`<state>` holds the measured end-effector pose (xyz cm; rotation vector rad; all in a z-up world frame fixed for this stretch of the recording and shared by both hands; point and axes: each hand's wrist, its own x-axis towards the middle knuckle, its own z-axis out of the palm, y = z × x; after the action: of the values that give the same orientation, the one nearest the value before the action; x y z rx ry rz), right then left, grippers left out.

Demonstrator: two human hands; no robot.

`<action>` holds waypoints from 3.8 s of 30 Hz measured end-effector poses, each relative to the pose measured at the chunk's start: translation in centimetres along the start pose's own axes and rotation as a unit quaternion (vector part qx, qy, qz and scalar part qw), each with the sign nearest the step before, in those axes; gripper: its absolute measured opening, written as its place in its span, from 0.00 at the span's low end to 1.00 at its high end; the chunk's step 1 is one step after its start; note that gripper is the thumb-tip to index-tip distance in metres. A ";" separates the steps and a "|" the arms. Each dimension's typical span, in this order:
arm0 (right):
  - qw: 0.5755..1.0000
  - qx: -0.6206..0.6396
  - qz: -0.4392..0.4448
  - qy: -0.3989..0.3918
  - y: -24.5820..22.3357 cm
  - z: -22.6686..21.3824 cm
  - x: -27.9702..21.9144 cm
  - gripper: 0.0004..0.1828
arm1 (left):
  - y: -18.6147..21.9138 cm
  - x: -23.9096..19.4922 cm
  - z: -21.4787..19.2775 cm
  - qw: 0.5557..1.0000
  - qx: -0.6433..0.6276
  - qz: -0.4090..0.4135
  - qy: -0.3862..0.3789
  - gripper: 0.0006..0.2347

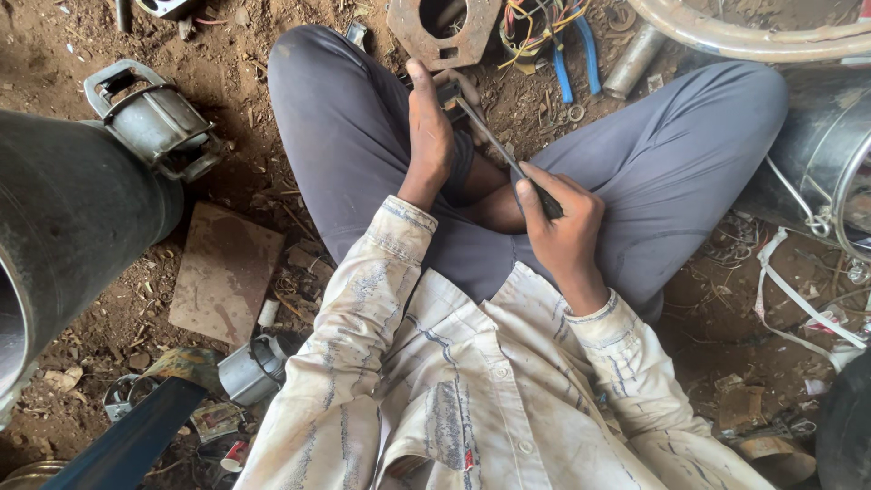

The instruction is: The person sits on the ground and repairs a small electrical component, likely a motor or generator part. They use pliers to strip and adjust wires, a screwdriver to tighten screws, and their hands to manipulate the component and its internal parts.

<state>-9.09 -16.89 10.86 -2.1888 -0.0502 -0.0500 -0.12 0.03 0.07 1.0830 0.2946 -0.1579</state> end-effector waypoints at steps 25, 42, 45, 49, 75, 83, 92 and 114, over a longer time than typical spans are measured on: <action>0.985 0.020 0.089 -0.147 0.5 -6.2 6.2 0.12 | -0.2 0.9 -0.8 0.999 0.001 -0.018 -0.034 0.35; 0.934 0.260 0.241 -0.035 3.2 -4.1 3.6 0.11 | -1.3 1.4 -0.8 0.983 -0.148 -0.073 -0.077 0.13; 0.903 0.307 0.297 -0.032 3.8 -2.8 2.3 0.06 | -1.3 1.2 -0.5 0.989 -0.126 -0.024 -0.072 0.11; 0.882 0.363 0.299 -0.036 3.4 -0.4 1.6 0.08 | -0.7 0.4 0.1 0.987 -0.134 -0.008 -0.085 0.13; 0.914 0.342 0.214 -0.035 3.9 5.1 7.0 0.05 | -0.7 -0.1 0.8 0.961 -0.234 -0.096 -0.108 0.25; 0.971 0.090 0.053 -0.214 3.4 0.8 8.2 0.09 | -3.0 0.6 -0.3 0.968 -0.081 -0.221 -0.086 0.40; 0.995 0.061 0.028 -0.074 1.2 1.5 7.8 0.13 | -3.1 0.1 0.0 0.969 -0.158 -0.189 -0.018 0.31; 0.999 -0.033 -0.003 -0.022 -1.2 -1.3 0.2 0.13 | -0.6 -0.2 -0.1 0.998 -0.061 -0.025 0.004 0.42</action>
<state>-8.93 -17.24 12.58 -2.2565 -0.0814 -0.0065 -0.52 -0.21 -0.43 0.9563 0.3346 -0.1782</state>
